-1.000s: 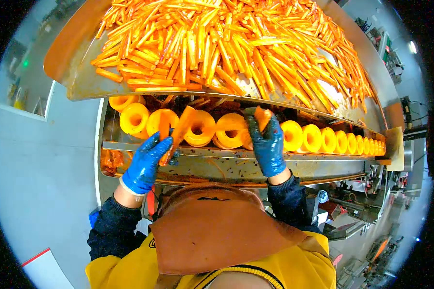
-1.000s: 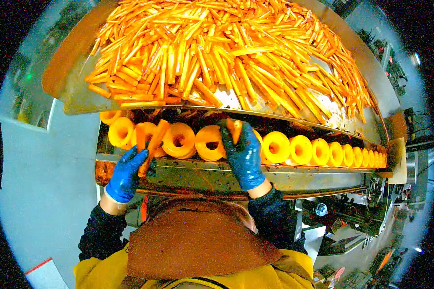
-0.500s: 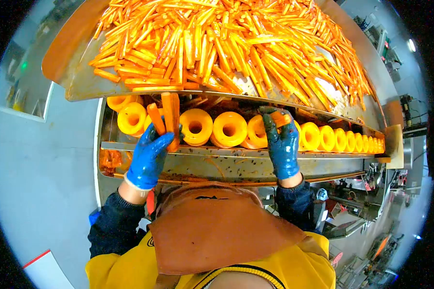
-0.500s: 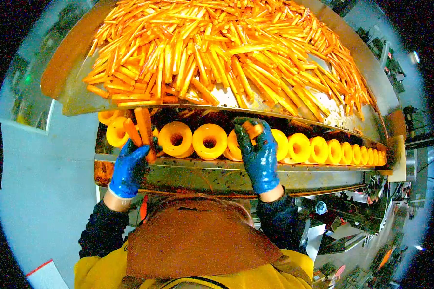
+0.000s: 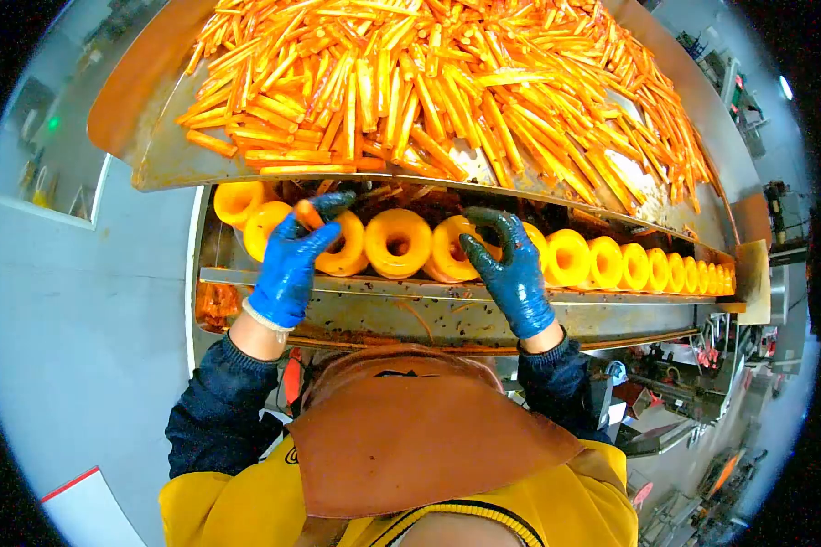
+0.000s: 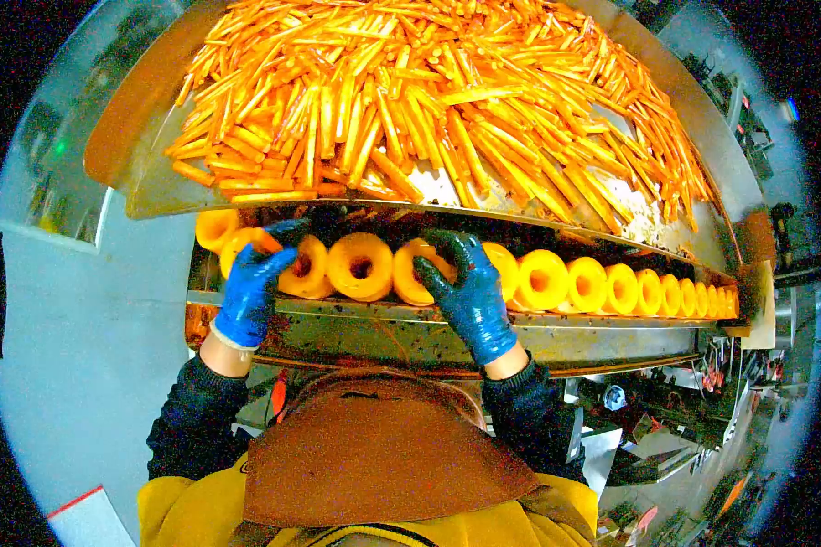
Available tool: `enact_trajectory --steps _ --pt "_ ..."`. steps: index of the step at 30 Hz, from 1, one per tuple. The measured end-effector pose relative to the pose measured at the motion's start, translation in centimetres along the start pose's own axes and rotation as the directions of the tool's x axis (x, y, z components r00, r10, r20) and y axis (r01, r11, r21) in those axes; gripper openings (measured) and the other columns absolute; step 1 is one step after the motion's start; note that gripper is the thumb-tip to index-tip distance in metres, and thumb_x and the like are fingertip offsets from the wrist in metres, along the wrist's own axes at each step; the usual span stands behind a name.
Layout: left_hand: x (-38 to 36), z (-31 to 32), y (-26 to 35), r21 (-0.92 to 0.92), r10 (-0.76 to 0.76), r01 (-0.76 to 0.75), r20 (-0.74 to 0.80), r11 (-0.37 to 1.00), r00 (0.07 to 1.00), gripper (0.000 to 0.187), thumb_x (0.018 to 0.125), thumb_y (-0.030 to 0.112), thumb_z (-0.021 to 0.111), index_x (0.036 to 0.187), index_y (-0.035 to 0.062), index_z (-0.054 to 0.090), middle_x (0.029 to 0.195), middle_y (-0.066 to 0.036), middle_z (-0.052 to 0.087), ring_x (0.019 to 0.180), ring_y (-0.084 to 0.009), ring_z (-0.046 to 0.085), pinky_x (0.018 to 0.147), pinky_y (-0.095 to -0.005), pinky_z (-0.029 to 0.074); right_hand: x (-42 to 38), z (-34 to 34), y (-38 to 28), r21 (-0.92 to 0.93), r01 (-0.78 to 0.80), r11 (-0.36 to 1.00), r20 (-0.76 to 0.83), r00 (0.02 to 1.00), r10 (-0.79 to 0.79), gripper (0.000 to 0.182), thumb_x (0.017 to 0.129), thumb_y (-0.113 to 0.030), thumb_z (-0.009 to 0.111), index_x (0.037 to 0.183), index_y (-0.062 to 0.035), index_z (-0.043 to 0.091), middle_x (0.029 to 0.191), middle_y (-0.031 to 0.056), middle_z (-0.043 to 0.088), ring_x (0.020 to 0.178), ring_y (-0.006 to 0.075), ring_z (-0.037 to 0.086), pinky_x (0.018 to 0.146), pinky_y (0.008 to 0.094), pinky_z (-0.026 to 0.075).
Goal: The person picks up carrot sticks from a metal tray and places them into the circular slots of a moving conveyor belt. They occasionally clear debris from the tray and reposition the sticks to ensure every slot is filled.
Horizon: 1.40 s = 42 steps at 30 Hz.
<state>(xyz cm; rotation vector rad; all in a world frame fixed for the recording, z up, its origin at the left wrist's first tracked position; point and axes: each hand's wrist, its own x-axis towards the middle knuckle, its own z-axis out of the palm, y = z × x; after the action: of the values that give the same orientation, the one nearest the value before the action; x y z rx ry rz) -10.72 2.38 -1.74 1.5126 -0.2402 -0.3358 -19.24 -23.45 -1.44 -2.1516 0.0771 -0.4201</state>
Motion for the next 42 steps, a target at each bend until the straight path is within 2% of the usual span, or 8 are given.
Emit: enact_trajectory --steps 6,10,12,15,22,25,30,42 --pt "1.0 1.6 2.6 -0.23 0.013 -0.006 0.031 0.973 0.999 0.041 0.082 0.0 0.06 0.122 0.0005 0.051 0.119 -0.008 0.056 0.114 -0.0157 0.049 0.099 -0.0305 0.038 3.9 -0.8 -1.6 -0.109 0.175 0.978 -0.027 0.983 -0.179 0.012 0.078 -0.013 0.067 0.088 -0.0056 0.066 0.079 0.0127 0.063 0.073 0.03 0.062 0.065 0.0343 0.05" --pt "6.7 0.3 4.7 0.337 0.306 -0.315 0.08 0.887 0.949 0.042 0.088 0.011 0.056 0.127 0.0011 0.047 0.125 -0.012 0.052 0.113 -0.0229 0.052 0.097 -0.0332 0.041 10.3 0.3 -2.3 -0.392 0.201 0.898 -0.031 0.972 -0.232 0.023 0.082 -0.028 0.062 0.091 -0.007 0.066 0.087 0.0153 0.064 0.079 0.0314 0.062 0.068 0.039 0.05" --pt "11.0 -0.6 5.1 0.769 0.557 -0.555 0.624 -0.317 0.548 0.056 0.085 0.029 0.061 0.131 0.0026 0.042 0.121 -0.017 0.054 0.109 -0.0299 0.054 0.094 -0.0378 0.043 14.2 1.6 -2.4 -0.554 0.17 0.815 -0.004 0.979 -0.206 0.031 0.081 -0.033 0.062 0.093 -0.004 0.065 0.091 0.0172 0.064 0.085 0.0322 0.062 0.073 0.0409 0.049" --pt "14.6 4.5 7.9 0.992 0.139 -0.041 0.024 0.115 0.99 0.076 0.077 0.048 0.065 0.133 0.0038 0.038 0.118 -0.021 0.054 0.106 -0.0346 0.055 0.09 -0.0407 0.045 19.3 4.3 -2.6 -0.693 -0.037 0.72 0.066 0.991 0.115 0.036 0.076 -0.034 0.063 0.094 -0.0026 0.065 0.097 0.0213 0.063 0.091 0.0348 0.061 0.078 0.0432 0.049" --pt "18.4 3.9 9.1 0.965 -0.156 -0.22 0.241 0.14 0.958 0.061 0.076 0.028 0.054 0.127 -0.0025 0.041 0.115 -0.028 0.055 0.103 -0.0374 0.056 0.087 -0.0415 0.046 21.5 1.6 -0.5 -0.546 -0.057 0.836 0.226 0.951 0.213 0.052 0.071 -0.042 0.061 0.096 0.0027 0.063 0.103 0.027 0.06 0.098 0.0396 0.057 0.083 0.0413 0.046" --pt "20.8 -0.4 5.4 0.854 0.106 -0.339 0.324 0.395 0.94 0.056 0.075 0.027 0.056 0.121 -0.0048 0.048 0.109 -0.022 0.06 0.096 -0.0304 0.06 0.082 -0.0364 0.047 20.4 -0.9 1.4 -0.145 -0.362 0.921 0.139 0.914 0.381 0.046 0.077 -0.034 0.063 0.104 0.0026 0.06 0.095 0.0147 0.064 0.083 0.0234 0.061 0.075 0.033 0.047" --pt "17.1 -0.1 6.9 0.166 0.15 -0.105 -0.293 0.981 0.944 0.051 0.078 0.024 0.062 0.117 -0.0054 0.051 0.104 -0.014 0.061 0.089 -0.0205 0.058 0.08 -0.031 0.045 16.1 -3.8 1.9 0.424 -0.279 0.862 -0.139 0.92 0.366 0.034 0.077 -0.026 0.068 0.099 -0.0003 0.062 0.083 0.0057 0.063 0.07 0.0156 0.057 0.065 0.0295 0.046" --pt "8.0 -0.9 5.3 -0.122 0.185 -0.25 -0.387 0.961 0.903 0.049 0.081 0.016 0.061 0.124 -0.0009 0.046 0.109 -0.009 0.056 0.094 -0.0153 0.054 0.084 -0.0274 0.044 3.2 4.4 -2.4 0.739 -0.29 0.608 0.063 0.928 0.366 0.022 0.078 -0.01 0.07 0.098 -0.0052 0.062 0.087 0.0006 0.063 0.075 0.0091 0.058 0.067 0.0233 0.047"
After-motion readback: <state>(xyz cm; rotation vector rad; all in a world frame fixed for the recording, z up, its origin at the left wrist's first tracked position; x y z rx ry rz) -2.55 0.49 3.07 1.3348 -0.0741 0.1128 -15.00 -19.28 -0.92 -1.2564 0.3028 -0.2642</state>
